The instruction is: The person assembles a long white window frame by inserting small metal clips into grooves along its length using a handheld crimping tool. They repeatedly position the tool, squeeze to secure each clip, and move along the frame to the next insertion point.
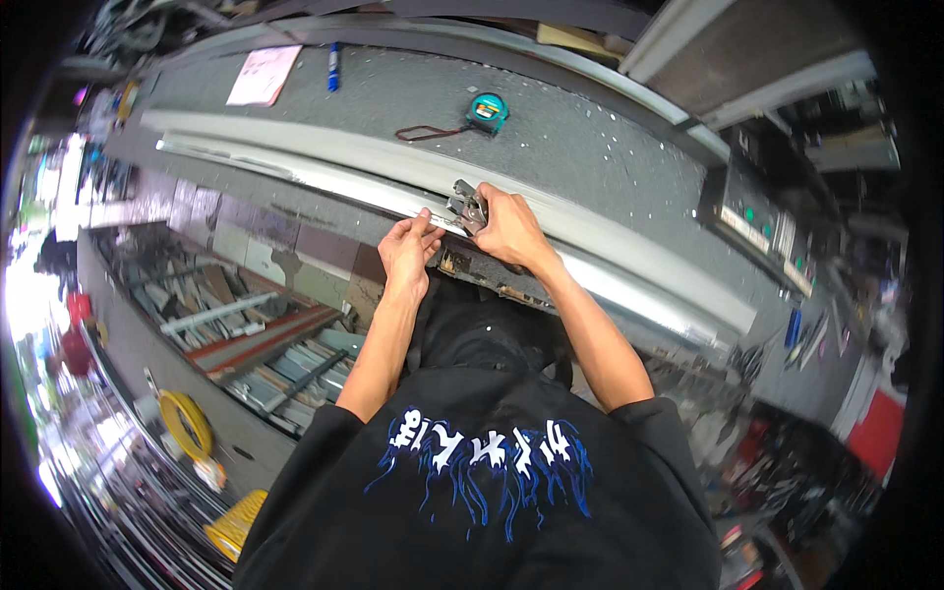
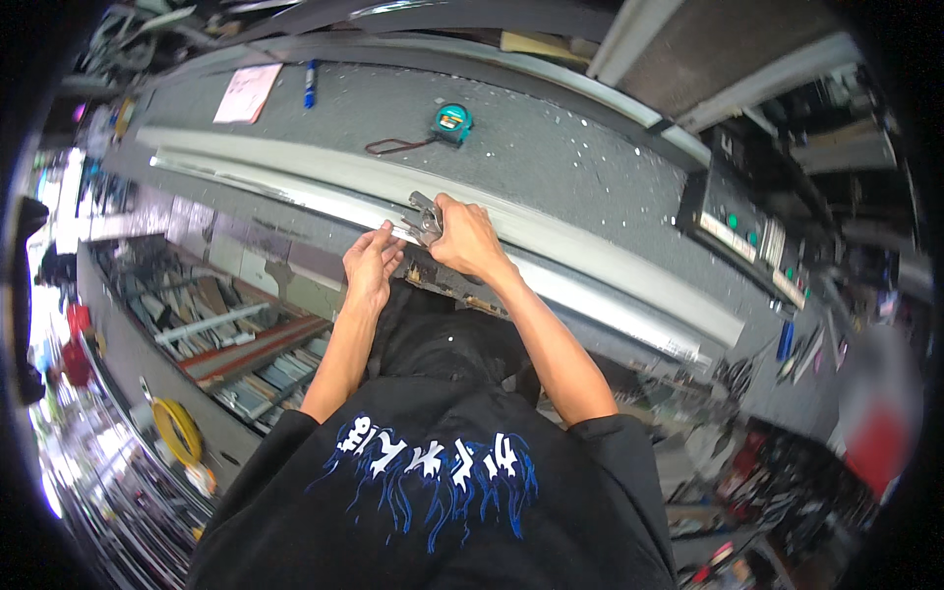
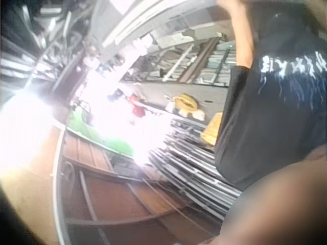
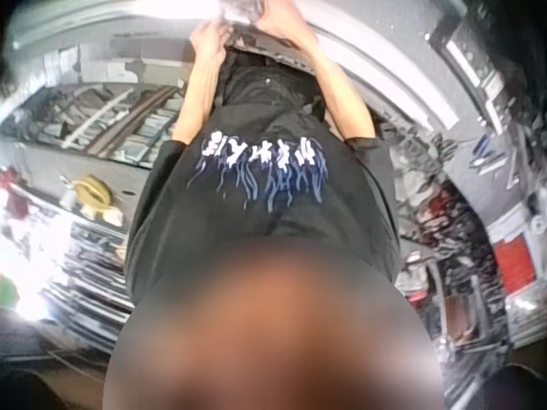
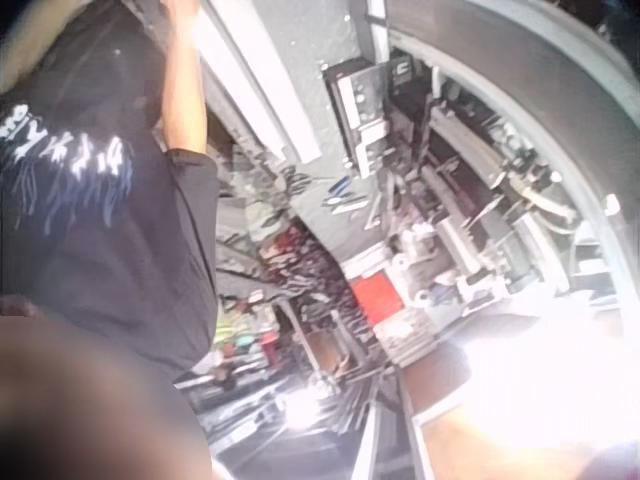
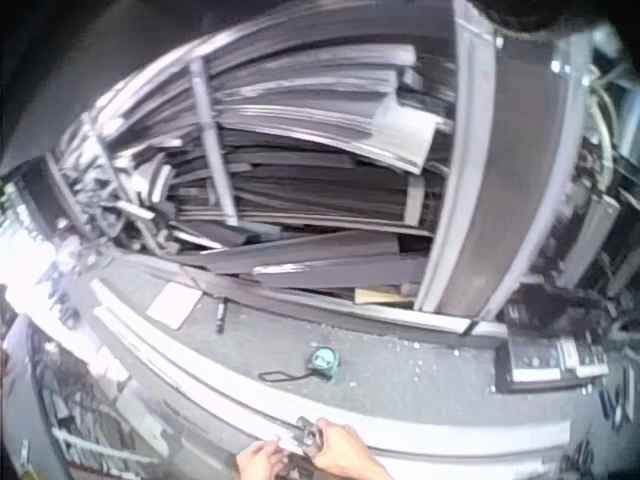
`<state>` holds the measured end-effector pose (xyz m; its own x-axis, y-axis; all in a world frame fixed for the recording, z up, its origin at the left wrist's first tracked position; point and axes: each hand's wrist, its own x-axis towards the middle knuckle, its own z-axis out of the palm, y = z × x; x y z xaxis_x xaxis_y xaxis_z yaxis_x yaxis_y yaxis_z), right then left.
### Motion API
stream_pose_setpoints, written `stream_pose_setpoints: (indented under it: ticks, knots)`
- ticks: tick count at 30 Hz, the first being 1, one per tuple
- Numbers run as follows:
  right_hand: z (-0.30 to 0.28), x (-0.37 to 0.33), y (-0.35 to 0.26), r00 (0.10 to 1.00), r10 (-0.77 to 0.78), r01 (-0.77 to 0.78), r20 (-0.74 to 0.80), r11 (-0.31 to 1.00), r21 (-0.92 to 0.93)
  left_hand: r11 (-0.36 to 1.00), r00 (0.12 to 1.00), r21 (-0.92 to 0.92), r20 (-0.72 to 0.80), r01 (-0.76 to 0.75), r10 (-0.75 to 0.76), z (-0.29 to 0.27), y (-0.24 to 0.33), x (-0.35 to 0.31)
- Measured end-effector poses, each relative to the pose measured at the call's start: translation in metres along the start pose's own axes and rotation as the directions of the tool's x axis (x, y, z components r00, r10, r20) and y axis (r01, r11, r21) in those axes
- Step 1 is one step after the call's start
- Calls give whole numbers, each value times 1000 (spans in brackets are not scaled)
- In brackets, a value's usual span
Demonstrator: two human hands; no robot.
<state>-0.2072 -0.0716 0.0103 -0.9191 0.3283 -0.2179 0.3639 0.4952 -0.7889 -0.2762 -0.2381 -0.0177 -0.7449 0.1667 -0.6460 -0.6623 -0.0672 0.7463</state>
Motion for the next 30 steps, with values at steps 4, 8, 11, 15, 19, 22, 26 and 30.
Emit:
stream_pose_setpoints:
  ticks: [4, 8, 11, 15, 19, 22, 26, 30]
  knots:
    - [-5, -50, -18, 931, 89, 47, -354, 933, 358, 997, 999, 69, 35, -42, 40, 3, 8, 1]
    - [5, -101, -40, 806, 189, 210, -562, 795, 569, 980, 973, 128, 153, 153, -172, -9, 31, 1]
    - [18, -118, -66, 559, 188, 296, -807, 865, 406, 915, 891, 190, 224, 357, -394, -20, 52, 5]
    - [37, -135, -96, 590, 274, 224, -760, 849, 479, 801, 758, 258, 264, 540, -596, -24, 67, 18]
    - [89, -145, -115, 757, 605, 52, -247, 321, 946, 715, 664, 278, 265, 641, -699, -23, 68, 27]
    - [117, -153, -122, 760, 620, 78, -196, 213, 974, 715, 661, 250, 274, 652, -699, -25, 63, 30]
    - [126, -159, -124, 752, 654, -22, -80, 146, 989, 729, 688, 272, 246, 628, -683, -32, 55, 32]
    - [132, -140, -97, 715, 698, -319, 44, 269, 909, 747, 702, 295, 261, 596, -663, -37, 48, 37]
